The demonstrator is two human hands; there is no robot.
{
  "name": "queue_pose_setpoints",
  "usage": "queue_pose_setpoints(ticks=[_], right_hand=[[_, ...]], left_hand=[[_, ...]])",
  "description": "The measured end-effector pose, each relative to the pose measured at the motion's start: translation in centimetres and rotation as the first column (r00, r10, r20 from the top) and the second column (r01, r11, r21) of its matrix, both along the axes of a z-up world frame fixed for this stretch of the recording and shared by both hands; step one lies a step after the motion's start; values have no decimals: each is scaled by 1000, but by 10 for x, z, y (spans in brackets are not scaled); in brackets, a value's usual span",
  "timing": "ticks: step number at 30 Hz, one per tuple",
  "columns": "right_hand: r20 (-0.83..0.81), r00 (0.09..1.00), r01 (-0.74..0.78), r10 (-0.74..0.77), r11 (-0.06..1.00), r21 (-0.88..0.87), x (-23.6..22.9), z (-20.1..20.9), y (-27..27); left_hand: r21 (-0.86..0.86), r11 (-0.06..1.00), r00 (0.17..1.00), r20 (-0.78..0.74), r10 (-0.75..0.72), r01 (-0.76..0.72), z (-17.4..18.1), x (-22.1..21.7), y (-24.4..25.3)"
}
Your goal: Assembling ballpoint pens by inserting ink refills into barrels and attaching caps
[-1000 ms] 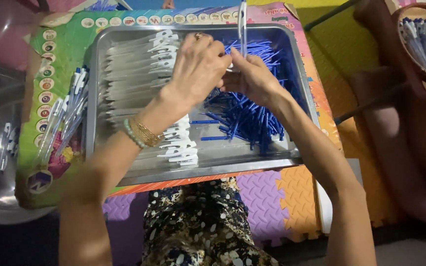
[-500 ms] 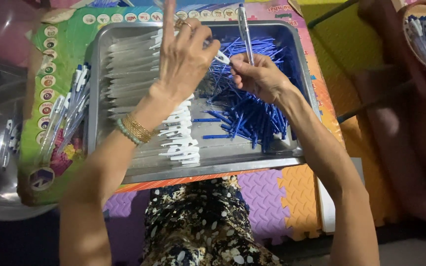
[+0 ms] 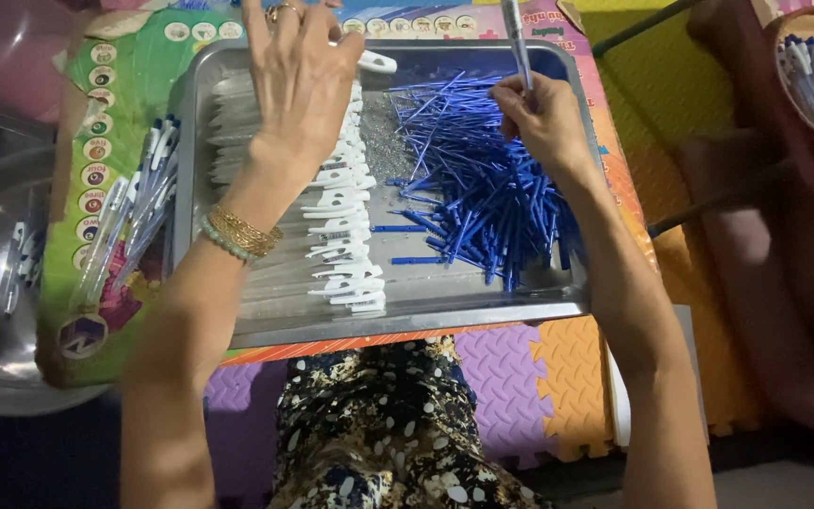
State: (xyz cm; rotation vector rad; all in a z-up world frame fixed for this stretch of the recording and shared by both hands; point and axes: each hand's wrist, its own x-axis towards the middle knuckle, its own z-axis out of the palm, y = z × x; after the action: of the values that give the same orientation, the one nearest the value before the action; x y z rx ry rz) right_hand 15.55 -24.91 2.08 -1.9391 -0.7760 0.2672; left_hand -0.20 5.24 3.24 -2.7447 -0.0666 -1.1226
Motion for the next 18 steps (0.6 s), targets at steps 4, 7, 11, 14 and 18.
queue_pose_setpoints(ticks=[4,7,11,14,18], right_hand=[[226,972,117,-68,971,-209,-11,17,-1],[520,853,57,55,979,-197,-4,9,-5],[432,895,-52,112,987,-149,-19,21,-3],[366,922,-106,127,991,-79,-23,21,-2],[324,937,-106,129,991,-86,-18,22,-5]], left_hand=[[-12,998,993,-101,67,-68,-5,0,0],[-87,990,964,-252,87,-112,3,-3,-13],[-373,926,910,-361,-205,61,8,1,-35],[-607,785,840,-358,-407,121,-2,7,-50],[-697,708,805,-350,-479,119,-10,9,-54]])
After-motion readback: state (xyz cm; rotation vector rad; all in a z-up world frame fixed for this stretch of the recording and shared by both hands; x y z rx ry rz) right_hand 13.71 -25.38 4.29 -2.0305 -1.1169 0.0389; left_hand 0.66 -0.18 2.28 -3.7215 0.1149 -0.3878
